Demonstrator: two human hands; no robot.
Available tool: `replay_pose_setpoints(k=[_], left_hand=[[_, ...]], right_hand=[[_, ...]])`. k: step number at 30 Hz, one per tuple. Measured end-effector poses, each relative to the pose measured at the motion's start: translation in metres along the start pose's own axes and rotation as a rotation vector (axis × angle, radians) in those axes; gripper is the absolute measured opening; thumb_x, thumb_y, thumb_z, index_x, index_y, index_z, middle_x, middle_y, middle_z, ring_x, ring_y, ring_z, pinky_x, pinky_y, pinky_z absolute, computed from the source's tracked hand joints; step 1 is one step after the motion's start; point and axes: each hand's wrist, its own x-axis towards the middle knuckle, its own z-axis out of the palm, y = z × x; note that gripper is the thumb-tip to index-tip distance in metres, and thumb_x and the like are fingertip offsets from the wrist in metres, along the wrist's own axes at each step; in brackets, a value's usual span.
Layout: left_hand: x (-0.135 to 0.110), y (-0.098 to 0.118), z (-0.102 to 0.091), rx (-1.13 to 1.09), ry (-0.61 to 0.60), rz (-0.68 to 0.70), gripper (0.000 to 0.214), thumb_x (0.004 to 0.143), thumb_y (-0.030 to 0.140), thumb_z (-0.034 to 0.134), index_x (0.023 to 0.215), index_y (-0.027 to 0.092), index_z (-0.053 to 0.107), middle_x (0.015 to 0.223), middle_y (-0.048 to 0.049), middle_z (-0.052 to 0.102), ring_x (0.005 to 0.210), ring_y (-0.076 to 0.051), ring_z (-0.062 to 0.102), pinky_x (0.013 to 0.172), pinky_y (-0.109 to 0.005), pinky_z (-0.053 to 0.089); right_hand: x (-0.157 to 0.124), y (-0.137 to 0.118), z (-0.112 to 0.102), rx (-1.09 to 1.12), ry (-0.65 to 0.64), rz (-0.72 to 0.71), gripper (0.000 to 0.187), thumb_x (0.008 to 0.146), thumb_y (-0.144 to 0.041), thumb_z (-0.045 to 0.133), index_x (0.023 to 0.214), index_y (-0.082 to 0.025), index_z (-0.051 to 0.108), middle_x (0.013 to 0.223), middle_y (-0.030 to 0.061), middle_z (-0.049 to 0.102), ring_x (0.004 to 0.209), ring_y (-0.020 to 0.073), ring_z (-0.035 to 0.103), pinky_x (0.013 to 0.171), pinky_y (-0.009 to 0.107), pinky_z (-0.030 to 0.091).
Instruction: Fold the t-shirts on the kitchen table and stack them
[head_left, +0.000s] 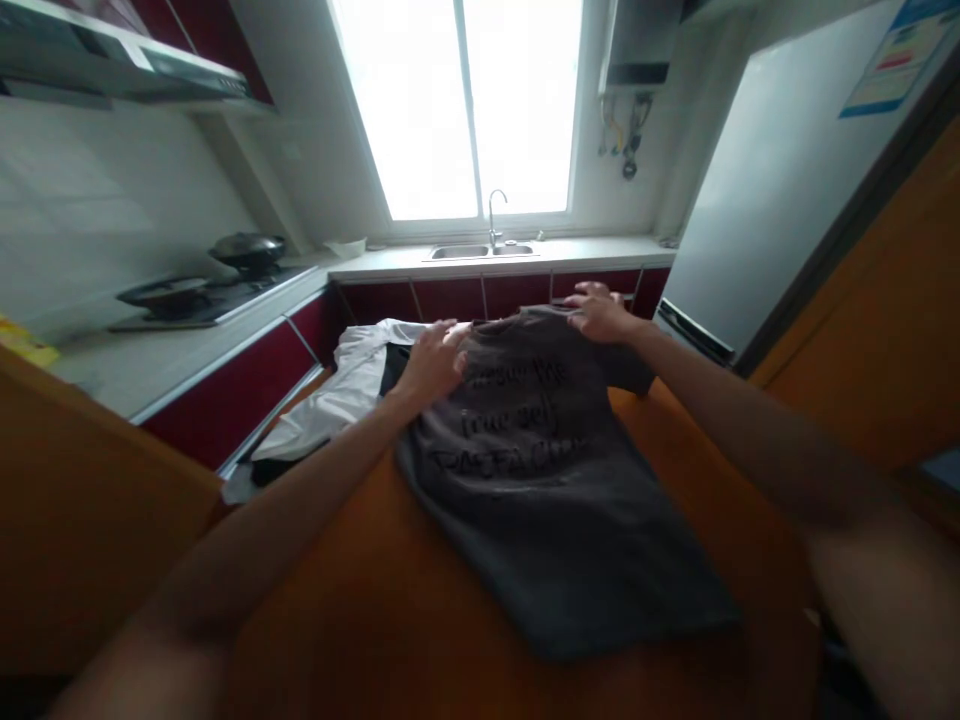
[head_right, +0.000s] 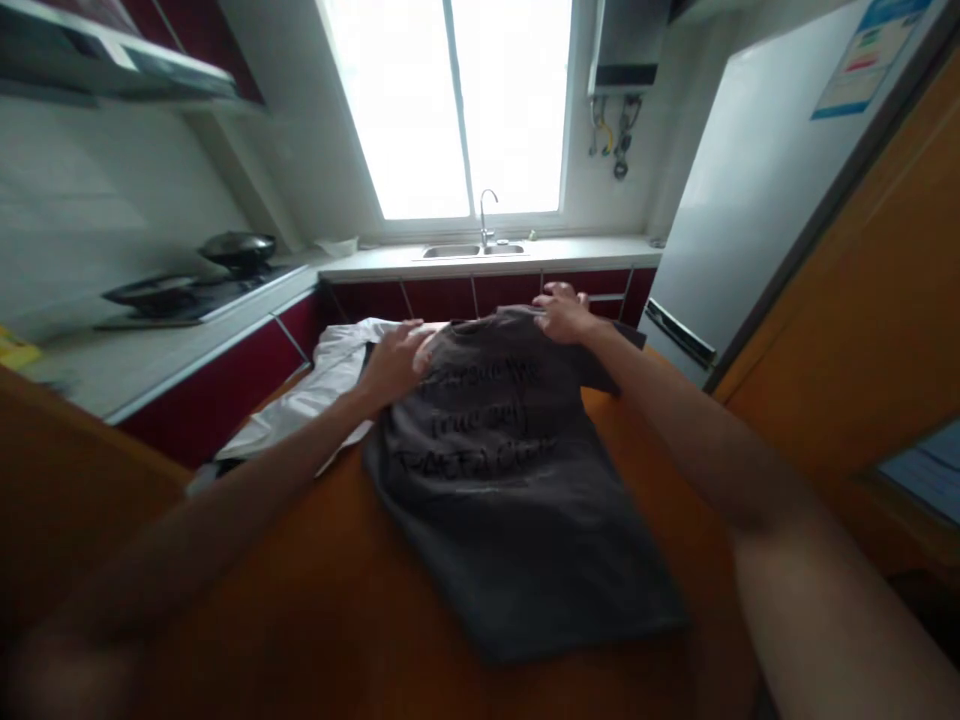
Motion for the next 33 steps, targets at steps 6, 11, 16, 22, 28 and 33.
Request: replay_pose_setpoints(k=[6, 11, 16, 22, 28, 33], left_hand=[[-0.143, 0.019, 0.038, -0.077, -0.166, -0.137, 0.042, 0.094, 0.022, 0.046, 0.133, 0.017, 0.061, 0.135, -0.0139, 0.060, 0.127, -0.028, 0.056, 0.113, -0.043, 0.042], [-0.189, 0.032, 0.047, -0.033, -0.249, -0.252, 0.050, 0.098, 0.038, 0.046, 0.145, 0.023, 0.053, 0.154, -0.0138, 0.046, 0.146, -0.035, 0.037, 0.118, -0.056, 0.031], [-0.182, 0.039, 0.067, 0.020, -0.401, -0.339, 0.062, 0.098, 0.054, 0.045, 0.154, 0.028, 0.043, 0.163, -0.0157, 0.032, 0.151, -0.043, 0.022, 0.116, -0.067, 0.022], [-0.160, 0.027, 0.092, 0.032, -0.471, -0.306, 0.063, 0.097, 0.057, 0.042, 0.156, 0.034, 0.038, 0.164, -0.0118, 0.030, 0.151, -0.043, 0.021, 0.115, -0.070, 0.019], [-0.100, 0.001, 0.115, -0.024, -0.475, -0.264, 0.063, 0.098, 0.057, 0.041, 0.155, 0.031, 0.041, 0.164, -0.0113, 0.030, 0.152, -0.039, 0.022, 0.117, -0.067, 0.018], [-0.063, -0.003, 0.128, 0.017, -0.466, -0.276, 0.060, 0.099, 0.053, 0.042, 0.153, 0.027, 0.042, 0.163, -0.0114, 0.033, 0.150, -0.035, 0.026, 0.118, -0.061, 0.022]], right_hand=[[-0.134, -0.009, 0.096, 0.065, -0.283, -0.006, 0.044, 0.095, -0.031, 0.055, 0.138, -0.025, 0.061, 0.153, 0.0149, 0.046, 0.141, 0.0336, 0.040, 0.111, 0.056, 0.036], [-0.205, -0.039, 0.140, 0.110, -0.271, 0.073, 0.056, 0.099, -0.035, 0.044, 0.152, -0.019, 0.046, 0.160, 0.0163, 0.036, 0.148, 0.0287, 0.031, 0.119, 0.048, 0.027], [-0.221, -0.046, 0.145, 0.050, -0.303, 0.204, 0.065, 0.101, -0.050, 0.038, 0.158, -0.020, 0.034, 0.167, 0.0153, 0.018, 0.155, 0.0303, 0.015, 0.122, 0.054, 0.014], [-0.222, -0.038, 0.148, 0.031, -0.290, 0.261, 0.070, 0.099, -0.057, 0.037, 0.159, -0.020, 0.033, 0.167, 0.0156, 0.018, 0.155, 0.0284, 0.013, 0.123, 0.050, 0.011], [-0.186, -0.026, 0.161, 0.012, -0.262, 0.345, 0.070, 0.099, -0.056, 0.037, 0.158, -0.019, 0.035, 0.166, 0.0163, 0.022, 0.155, 0.0295, 0.015, 0.122, 0.052, 0.011], [-0.143, -0.014, 0.154, 0.030, -0.293, 0.387, 0.066, 0.101, -0.052, 0.036, 0.157, -0.017, 0.036, 0.166, 0.0169, 0.023, 0.154, 0.0300, 0.017, 0.121, 0.052, 0.015]])
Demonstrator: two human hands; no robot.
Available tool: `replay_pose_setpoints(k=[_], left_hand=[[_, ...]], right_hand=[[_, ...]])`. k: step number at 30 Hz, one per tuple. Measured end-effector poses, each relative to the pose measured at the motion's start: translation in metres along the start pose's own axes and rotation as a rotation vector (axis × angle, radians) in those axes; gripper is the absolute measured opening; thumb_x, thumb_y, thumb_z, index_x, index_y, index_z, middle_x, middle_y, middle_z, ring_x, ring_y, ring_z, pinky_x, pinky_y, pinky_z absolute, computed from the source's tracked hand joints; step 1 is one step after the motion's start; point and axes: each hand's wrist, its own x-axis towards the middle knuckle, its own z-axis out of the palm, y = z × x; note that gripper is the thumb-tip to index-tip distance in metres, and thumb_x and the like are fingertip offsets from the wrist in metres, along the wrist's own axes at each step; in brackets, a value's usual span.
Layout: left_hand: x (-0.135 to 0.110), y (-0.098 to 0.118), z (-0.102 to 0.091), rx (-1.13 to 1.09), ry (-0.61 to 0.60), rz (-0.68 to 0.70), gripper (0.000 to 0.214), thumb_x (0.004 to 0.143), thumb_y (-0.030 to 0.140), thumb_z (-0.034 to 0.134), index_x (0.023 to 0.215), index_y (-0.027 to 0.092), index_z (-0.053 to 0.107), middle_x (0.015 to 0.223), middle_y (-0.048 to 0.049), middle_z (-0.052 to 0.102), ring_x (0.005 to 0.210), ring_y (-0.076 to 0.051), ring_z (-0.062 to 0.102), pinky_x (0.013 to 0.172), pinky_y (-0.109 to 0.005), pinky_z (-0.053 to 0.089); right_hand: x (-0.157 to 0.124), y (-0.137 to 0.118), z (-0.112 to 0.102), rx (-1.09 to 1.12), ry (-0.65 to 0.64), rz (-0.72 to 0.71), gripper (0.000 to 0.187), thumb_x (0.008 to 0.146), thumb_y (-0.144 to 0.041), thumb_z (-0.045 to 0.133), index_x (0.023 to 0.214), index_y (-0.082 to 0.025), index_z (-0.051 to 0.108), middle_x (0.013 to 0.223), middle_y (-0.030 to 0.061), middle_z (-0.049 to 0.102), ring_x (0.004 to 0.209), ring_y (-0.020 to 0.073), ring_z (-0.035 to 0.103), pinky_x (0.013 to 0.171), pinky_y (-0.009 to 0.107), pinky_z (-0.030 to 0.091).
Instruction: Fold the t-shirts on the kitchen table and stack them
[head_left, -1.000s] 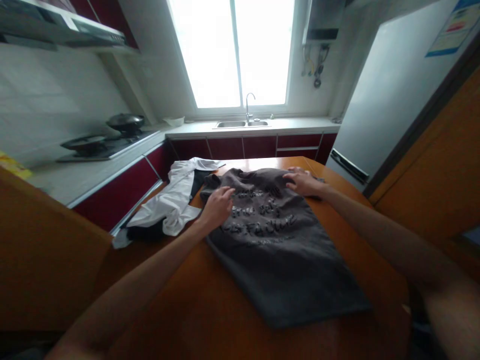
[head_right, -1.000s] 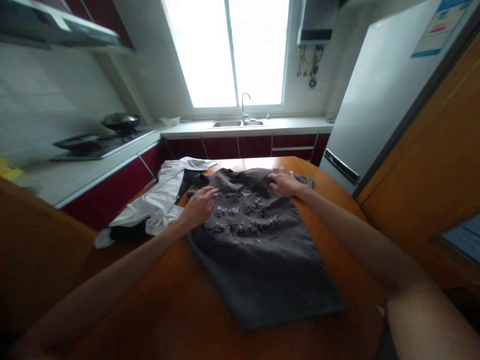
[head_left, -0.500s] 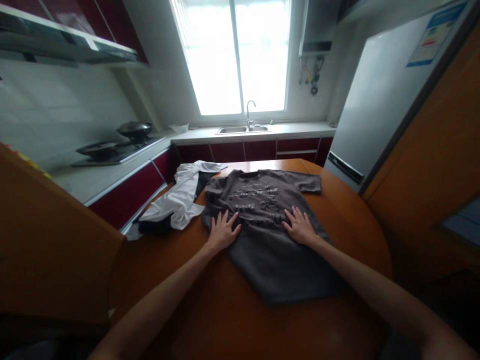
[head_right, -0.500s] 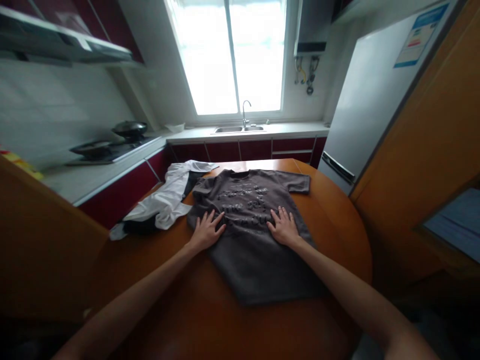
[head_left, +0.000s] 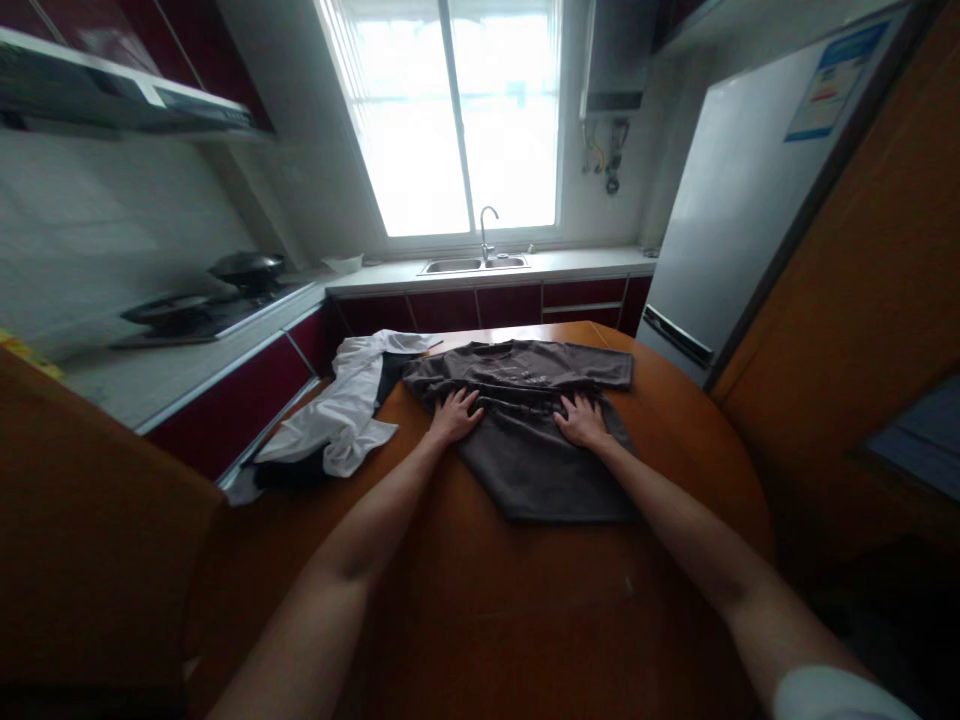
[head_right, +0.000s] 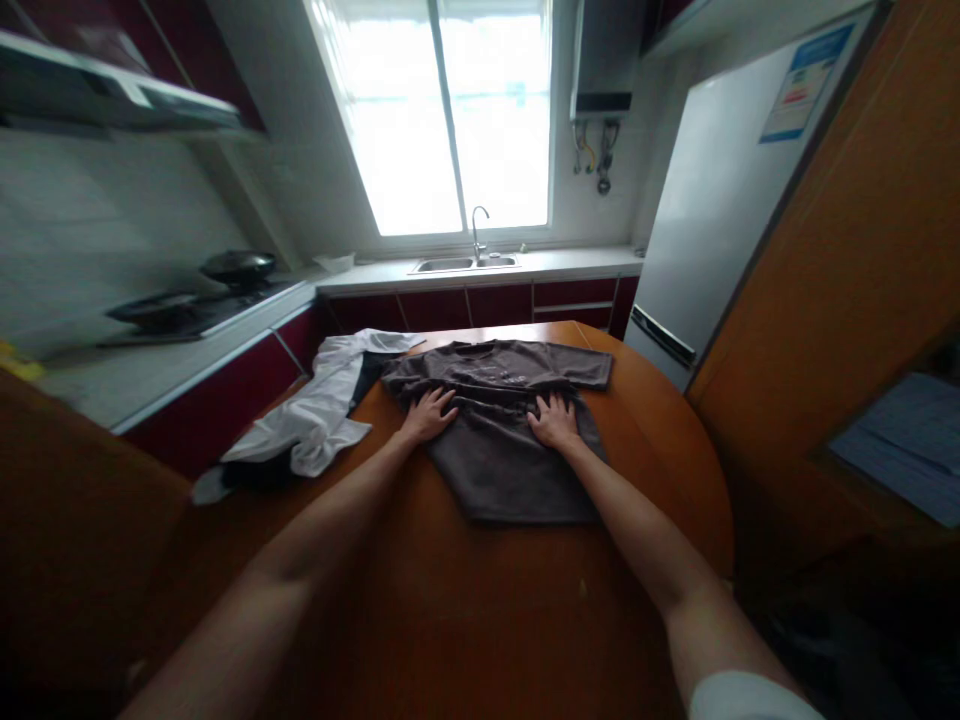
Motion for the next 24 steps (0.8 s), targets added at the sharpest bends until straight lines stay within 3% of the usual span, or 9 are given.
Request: replay_pose_setpoints(k=[3, 6, 9, 12, 16, 18, 20, 22, 24], left_hand=[[-0.011, 0.005, 0.001, 0.045, 0.065, -0.025, 0.054, 0.101, 0.048, 0.040, 0.149, 0.024, 0.048, 0.157, -0.0122, 0.043, 0.144, -0.031, 0.038, 0.117, -0.050, 0.030], [-0.041, 0.013, -0.002, 0.119, 0.057, -0.046, 0.052, 0.102, 0.049, 0.039, 0.146, 0.025, 0.052, 0.150, -0.0141, 0.050, 0.134, -0.032, 0.049, 0.109, -0.046, 0.038], [-0.078, 0.031, -0.011, 0.225, 0.008, -0.037, 0.053, 0.101, 0.052, 0.041, 0.143, 0.023, 0.054, 0.140, -0.0194, 0.056, 0.122, -0.035, 0.058, 0.098, -0.046, 0.045], [-0.121, 0.063, -0.023, 0.315, -0.076, -0.017, 0.056, 0.100, 0.052, 0.043, 0.139, 0.015, 0.057, 0.122, -0.0232, 0.064, 0.107, -0.037, 0.065, 0.089, -0.046, 0.047], [-0.177, 0.106, -0.041, 0.314, -0.245, 0.105, 0.069, 0.095, 0.057, 0.053, 0.145, 0.010, 0.051, 0.116, -0.0254, 0.066, 0.104, -0.039, 0.067, 0.085, -0.046, 0.049], [-0.192, 0.118, -0.053, 0.193, -0.343, 0.243, 0.073, 0.094, 0.063, 0.051, 0.152, 0.020, 0.044, 0.120, -0.0206, 0.067, 0.102, -0.037, 0.069, 0.085, -0.043, 0.051], [-0.186, 0.119, -0.066, 0.023, -0.347, 0.387, 0.069, 0.095, 0.065, 0.046, 0.155, 0.031, 0.039, 0.128, -0.0129, 0.066, 0.104, -0.031, 0.070, 0.089, -0.040, 0.052], [-0.157, 0.107, -0.074, -0.126, -0.237, 0.494, 0.060, 0.099, 0.058, 0.043, 0.154, 0.034, 0.039, 0.138, -0.0076, 0.061, 0.112, -0.026, 0.067, 0.097, -0.036, 0.050], [-0.112, 0.083, -0.074, -0.216, -0.132, 0.541, 0.050, 0.101, 0.045, 0.046, 0.148, 0.030, 0.048, 0.141, -0.0068, 0.058, 0.120, -0.022, 0.062, 0.104, -0.033, 0.047]], right_hand=[[-0.013, -0.010, -0.002, 0.010, 0.057, -0.035, 0.061, 0.103, -0.045, 0.036, 0.156, -0.016, 0.038, 0.165, 0.0172, 0.026, 0.153, 0.0297, 0.019, 0.120, 0.053, 0.017], [-0.059, -0.019, 0.010, 0.020, 0.118, -0.229, 0.057, 0.101, -0.045, 0.041, 0.153, -0.019, 0.044, 0.161, 0.0151, 0.035, 0.149, 0.0289, 0.027, 0.120, 0.050, 0.020], [-0.110, -0.013, 0.020, 0.029, 0.085, -0.440, 0.057, 0.100, -0.048, 0.044, 0.151, -0.023, 0.047, 0.159, 0.0134, 0.039, 0.146, 0.0294, 0.034, 0.120, 0.049, 0.024], [-0.131, 0.023, 0.013, 0.034, 0.060, -0.578, 0.056, 0.101, -0.049, 0.041, 0.151, -0.023, 0.048, 0.159, 0.0120, 0.040, 0.146, 0.0290, 0.035, 0.120, 0.048, 0.026], [-0.103, 0.102, -0.023, 0.059, -0.032, -0.814, 0.053, 0.101, -0.046, 0.044, 0.149, -0.026, 0.051, 0.156, 0.0066, 0.046, 0.142, 0.0249, 0.043, 0.119, 0.043, 0.032], [-0.082, 0.134, -0.042, 0.037, -0.029, -0.765, 0.053, 0.098, -0.044, 0.049, 0.145, -0.022, 0.055, 0.152, 0.0088, 0.050, 0.139, 0.0270, 0.046, 0.118, 0.045, 0.033], [-0.070, 0.148, -0.055, 0.000, -0.013, -0.636, 0.046, 0.094, -0.038, 0.053, 0.133, -0.018, 0.066, 0.144, 0.0120, 0.058, 0.132, 0.0290, 0.053, 0.115, 0.045, 0.037], [-0.071, 0.139, -0.061, 0.006, 0.062, -0.444, 0.038, 0.092, -0.029, 0.051, 0.121, -0.017, 0.072, 0.133, 0.0128, 0.065, 0.124, 0.0279, 0.058, 0.110, 0.042, 0.041], [-0.085, 0.111, -0.057, 0.061, 0.188, -0.240, 0.039, 0.094, -0.022, 0.044, 0.120, -0.017, 0.071, 0.127, 0.0122, 0.068, 0.118, 0.0249, 0.060, 0.106, 0.037, 0.043]])
